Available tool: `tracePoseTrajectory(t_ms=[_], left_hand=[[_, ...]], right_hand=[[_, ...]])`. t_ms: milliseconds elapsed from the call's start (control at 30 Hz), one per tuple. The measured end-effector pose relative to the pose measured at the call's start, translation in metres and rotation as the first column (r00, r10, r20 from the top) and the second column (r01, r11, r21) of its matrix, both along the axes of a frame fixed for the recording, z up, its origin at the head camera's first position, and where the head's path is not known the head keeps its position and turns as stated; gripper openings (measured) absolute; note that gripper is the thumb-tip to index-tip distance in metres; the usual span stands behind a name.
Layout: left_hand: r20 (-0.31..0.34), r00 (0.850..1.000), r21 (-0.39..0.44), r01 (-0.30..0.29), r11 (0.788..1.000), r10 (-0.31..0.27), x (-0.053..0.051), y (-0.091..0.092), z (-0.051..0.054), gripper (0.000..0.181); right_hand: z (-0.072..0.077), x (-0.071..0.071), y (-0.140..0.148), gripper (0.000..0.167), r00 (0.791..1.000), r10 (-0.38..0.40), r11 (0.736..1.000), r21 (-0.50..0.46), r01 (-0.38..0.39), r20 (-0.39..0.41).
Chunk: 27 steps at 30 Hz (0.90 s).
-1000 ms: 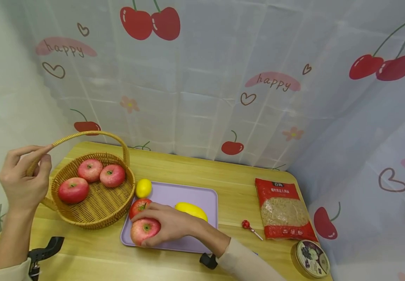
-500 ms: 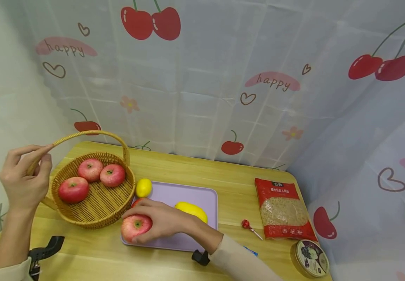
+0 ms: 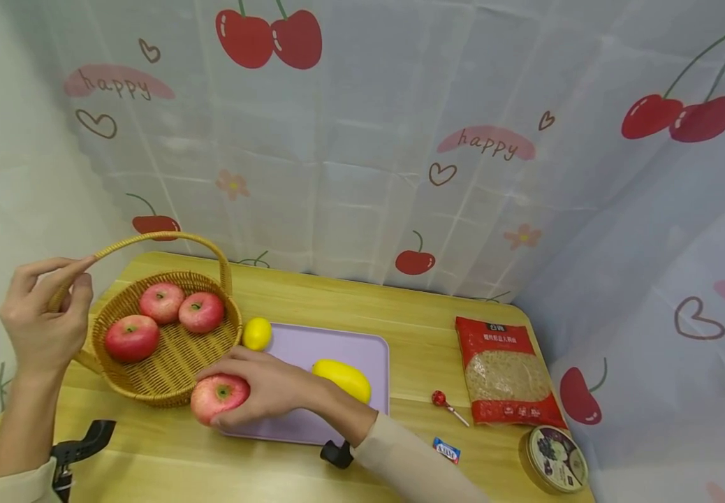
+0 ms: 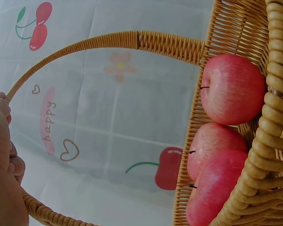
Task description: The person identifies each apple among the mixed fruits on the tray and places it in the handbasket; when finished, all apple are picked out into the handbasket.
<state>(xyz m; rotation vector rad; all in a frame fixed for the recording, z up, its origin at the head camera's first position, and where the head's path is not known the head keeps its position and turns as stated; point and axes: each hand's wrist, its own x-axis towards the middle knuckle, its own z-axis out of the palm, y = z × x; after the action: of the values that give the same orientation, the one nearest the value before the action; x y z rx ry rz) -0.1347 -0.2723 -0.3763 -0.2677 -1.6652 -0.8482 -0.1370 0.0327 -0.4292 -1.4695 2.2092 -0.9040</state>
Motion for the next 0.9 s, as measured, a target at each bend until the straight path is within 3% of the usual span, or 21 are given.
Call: tracePoseTrajectory(t_ms=[433,900], left_hand=[[0.004,1.0,0.0,-0.005,1.0,0.005,0.0,-0.001,0.0,0.018],[-0.003,1.0,0.002,0.0,1.0,0.0,0.0,0.001,0.001,0.019]], right_hand=[[0.012,-0.015,-0.022,0.063,0.999,-0.031,0.998,-0.045,0.032,0.038],[0.006,-0.024,-0.046,0.063,0.993,-0.088,0.995,-0.032,0.091,0.081]])
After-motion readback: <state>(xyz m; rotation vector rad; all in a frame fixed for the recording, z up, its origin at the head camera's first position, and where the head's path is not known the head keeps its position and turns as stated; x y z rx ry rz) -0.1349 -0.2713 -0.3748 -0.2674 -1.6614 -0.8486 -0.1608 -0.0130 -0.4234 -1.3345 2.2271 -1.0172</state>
